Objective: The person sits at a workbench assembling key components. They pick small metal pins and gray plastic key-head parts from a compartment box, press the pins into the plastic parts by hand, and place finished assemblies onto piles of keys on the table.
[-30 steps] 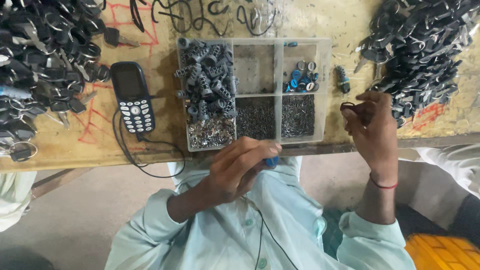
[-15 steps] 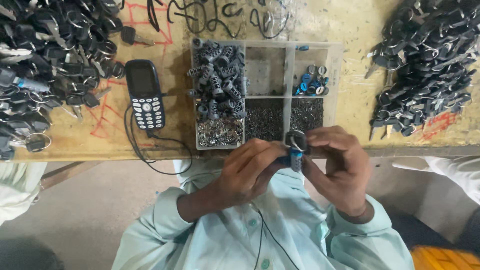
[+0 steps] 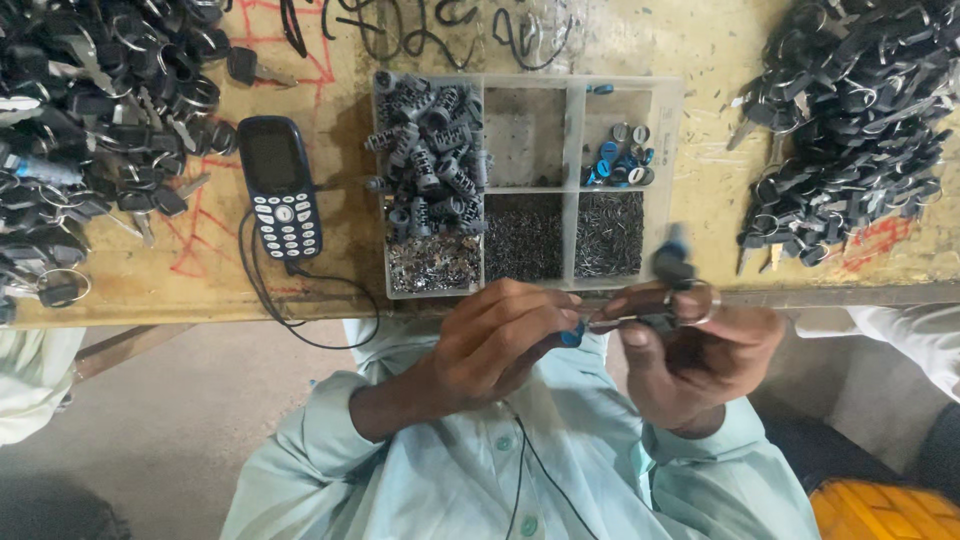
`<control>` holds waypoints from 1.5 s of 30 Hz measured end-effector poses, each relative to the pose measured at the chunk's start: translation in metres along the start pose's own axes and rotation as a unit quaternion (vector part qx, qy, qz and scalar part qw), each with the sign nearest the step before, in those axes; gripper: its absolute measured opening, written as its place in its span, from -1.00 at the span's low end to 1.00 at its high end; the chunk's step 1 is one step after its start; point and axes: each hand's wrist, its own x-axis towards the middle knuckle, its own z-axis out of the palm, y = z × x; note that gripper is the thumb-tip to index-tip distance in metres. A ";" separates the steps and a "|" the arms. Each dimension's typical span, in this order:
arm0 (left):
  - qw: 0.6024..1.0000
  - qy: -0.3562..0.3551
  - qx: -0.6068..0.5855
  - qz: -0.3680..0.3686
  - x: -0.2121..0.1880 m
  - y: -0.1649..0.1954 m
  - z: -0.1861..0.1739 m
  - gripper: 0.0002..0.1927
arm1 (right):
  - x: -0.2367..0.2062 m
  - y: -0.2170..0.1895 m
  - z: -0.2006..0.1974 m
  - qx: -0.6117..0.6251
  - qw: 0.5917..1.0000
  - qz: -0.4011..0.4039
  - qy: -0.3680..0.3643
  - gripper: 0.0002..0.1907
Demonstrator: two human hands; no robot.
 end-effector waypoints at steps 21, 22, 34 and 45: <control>0.994 -0.016 0.067 0.084 0.000 -0.005 -0.010 -0.67 | 0.008 -0.010 -0.006 -0.141 0.972 -0.123 -0.141 -0.41; 0.994 -0.026 0.068 0.079 -0.002 -0.005 -0.010 -0.67 | 0.011 -0.011 -0.007 -0.167 0.964 -0.128 -0.162 -0.44; 0.995 -0.082 0.039 0.041 -0.015 -0.005 -0.012 -0.59 | 0.032 -0.002 -0.004 -0.126 0.956 -0.171 -0.204 -0.55; 0.999 -0.031 0.022 -0.011 -0.003 -0.001 -0.008 -0.63 | 0.020 0.003 -0.010 -0.110 0.965 -0.104 -0.215 -0.30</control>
